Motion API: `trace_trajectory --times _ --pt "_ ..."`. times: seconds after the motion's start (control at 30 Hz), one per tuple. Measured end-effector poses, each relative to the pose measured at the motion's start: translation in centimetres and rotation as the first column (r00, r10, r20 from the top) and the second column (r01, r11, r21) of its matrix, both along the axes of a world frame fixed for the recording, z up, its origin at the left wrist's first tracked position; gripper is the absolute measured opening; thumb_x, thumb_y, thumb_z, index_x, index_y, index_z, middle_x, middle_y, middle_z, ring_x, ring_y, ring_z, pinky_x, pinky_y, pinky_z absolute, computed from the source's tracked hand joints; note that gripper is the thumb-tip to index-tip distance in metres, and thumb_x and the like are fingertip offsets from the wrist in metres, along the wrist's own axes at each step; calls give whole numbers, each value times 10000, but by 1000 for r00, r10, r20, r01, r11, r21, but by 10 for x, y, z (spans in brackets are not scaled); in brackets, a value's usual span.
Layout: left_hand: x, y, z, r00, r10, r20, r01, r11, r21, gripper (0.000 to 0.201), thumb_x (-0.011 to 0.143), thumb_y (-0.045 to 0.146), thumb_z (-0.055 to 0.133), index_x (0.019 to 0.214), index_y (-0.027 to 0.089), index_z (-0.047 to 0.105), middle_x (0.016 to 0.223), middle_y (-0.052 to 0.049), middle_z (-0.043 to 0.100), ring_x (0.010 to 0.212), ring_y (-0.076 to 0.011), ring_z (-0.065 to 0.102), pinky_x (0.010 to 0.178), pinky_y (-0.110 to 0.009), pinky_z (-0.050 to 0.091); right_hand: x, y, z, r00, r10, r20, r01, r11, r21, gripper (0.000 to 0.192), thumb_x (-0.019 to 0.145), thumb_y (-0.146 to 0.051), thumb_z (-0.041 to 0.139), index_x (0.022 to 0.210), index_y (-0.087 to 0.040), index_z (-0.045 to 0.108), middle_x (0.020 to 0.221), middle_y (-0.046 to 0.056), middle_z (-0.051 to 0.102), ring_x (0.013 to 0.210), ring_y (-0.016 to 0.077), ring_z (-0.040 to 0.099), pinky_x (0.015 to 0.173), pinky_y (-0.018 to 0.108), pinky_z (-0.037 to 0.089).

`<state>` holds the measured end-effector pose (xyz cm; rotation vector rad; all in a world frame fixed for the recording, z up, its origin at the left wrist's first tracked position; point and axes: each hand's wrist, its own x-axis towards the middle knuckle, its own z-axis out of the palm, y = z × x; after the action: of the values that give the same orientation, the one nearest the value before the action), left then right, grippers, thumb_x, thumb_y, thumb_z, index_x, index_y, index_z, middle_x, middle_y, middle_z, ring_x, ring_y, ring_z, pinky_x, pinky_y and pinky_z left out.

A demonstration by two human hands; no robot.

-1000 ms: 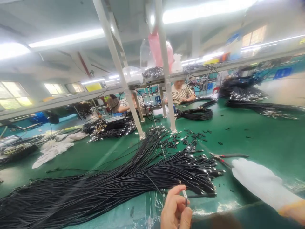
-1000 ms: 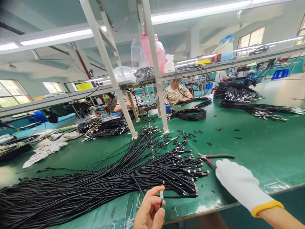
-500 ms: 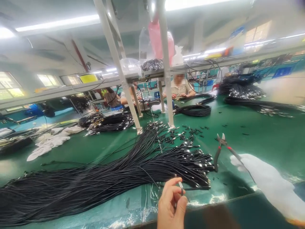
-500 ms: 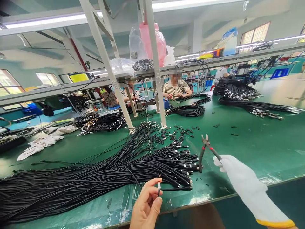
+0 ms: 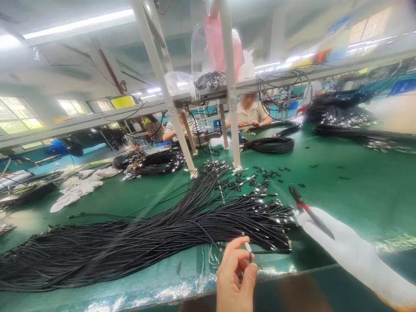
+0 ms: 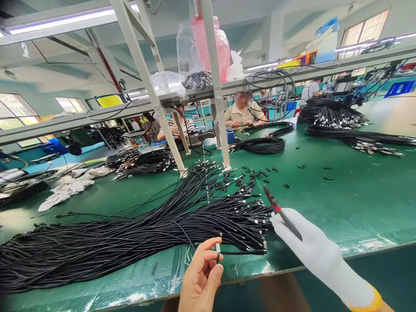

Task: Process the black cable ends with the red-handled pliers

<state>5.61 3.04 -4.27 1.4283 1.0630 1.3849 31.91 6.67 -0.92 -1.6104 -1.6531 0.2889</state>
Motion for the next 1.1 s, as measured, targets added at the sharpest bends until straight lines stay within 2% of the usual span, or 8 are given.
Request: trace_trajectory --times 0.1,0.17,0.23,0.4,0.67,0.8,0.93,1.1 --pt "0 -2 2 994 27 -107 -21 998 55 323 944 526 591 904 221 692 1312 -132 632 672 -136 561 647 -304 469 -11 -23 7 919 160 361 -263 930 257 240 948 -391 523 983 -282 734 1116 57 735 927 201 729 786 301 594" --pt "0 -4 5 988 50 -147 -37 995 88 260 958 466 584 912 230 683 1310 -127 637 684 -145 577 655 -307 481 -20 -36 15 837 93 539 -354 844 404 211 943 -316 518 898 -269 719 1064 81 731 904 219 724 755 328 599" --pt "1 -6 9 985 64 -161 -48 994 102 208 963 417 582 914 238 675 1312 -119 640 705 -153 594 671 -307 496 -29 -44 24 792 27 610 -389 792 471 213 942 -287 503 853 -250 692 1009 99 733 872 233 716 709 340 598" --pt "-1 -11 16 979 59 -194 -35 992 123 165 960 367 586 892 243 671 1308 -110 659 734 -170 626 687 -308 523 -40 -49 31 773 -42 633 -408 731 547 201 948 -260 481 850 -236 655 998 111 733 879 240 686 732 361 579" --pt "-3 -11 13 968 86 -235 -48 986 162 109 943 285 584 886 251 670 1304 -90 676 689 -158 625 687 -304 533 -36 -52 19 698 -83 712 -453 718 529 220 966 -233 443 906 -221 654 1114 130 691 972 272 632 804 408 524" --pt "-3 -11 11 966 92 -242 -47 982 185 113 941 275 580 884 255 676 1301 -88 678 712 -169 629 687 -305 527 -36 -53 19 659 -130 741 -420 754 506 286 975 -188 396 819 -219 633 1047 126 705 888 270 631 767 425 495" --pt "-4 -11 11 964 85 -252 -34 980 198 114 944 295 590 884 256 678 1291 -83 682 714 -165 630 681 -299 523 -37 -55 23 594 -78 801 -447 796 409 313 966 -168 382 786 -241 628 957 64 718 764 240 621 668 399 448" --pt "-4 -13 8 959 87 -271 -32 979 199 114 947 296 583 880 259 667 1300 -77 678 785 -183 648 697 -301 527 -39 -60 22 607 -79 791 -411 820 398 273 908 -165 483 665 -245 579 839 50 703 701 221 587 633 387 419"
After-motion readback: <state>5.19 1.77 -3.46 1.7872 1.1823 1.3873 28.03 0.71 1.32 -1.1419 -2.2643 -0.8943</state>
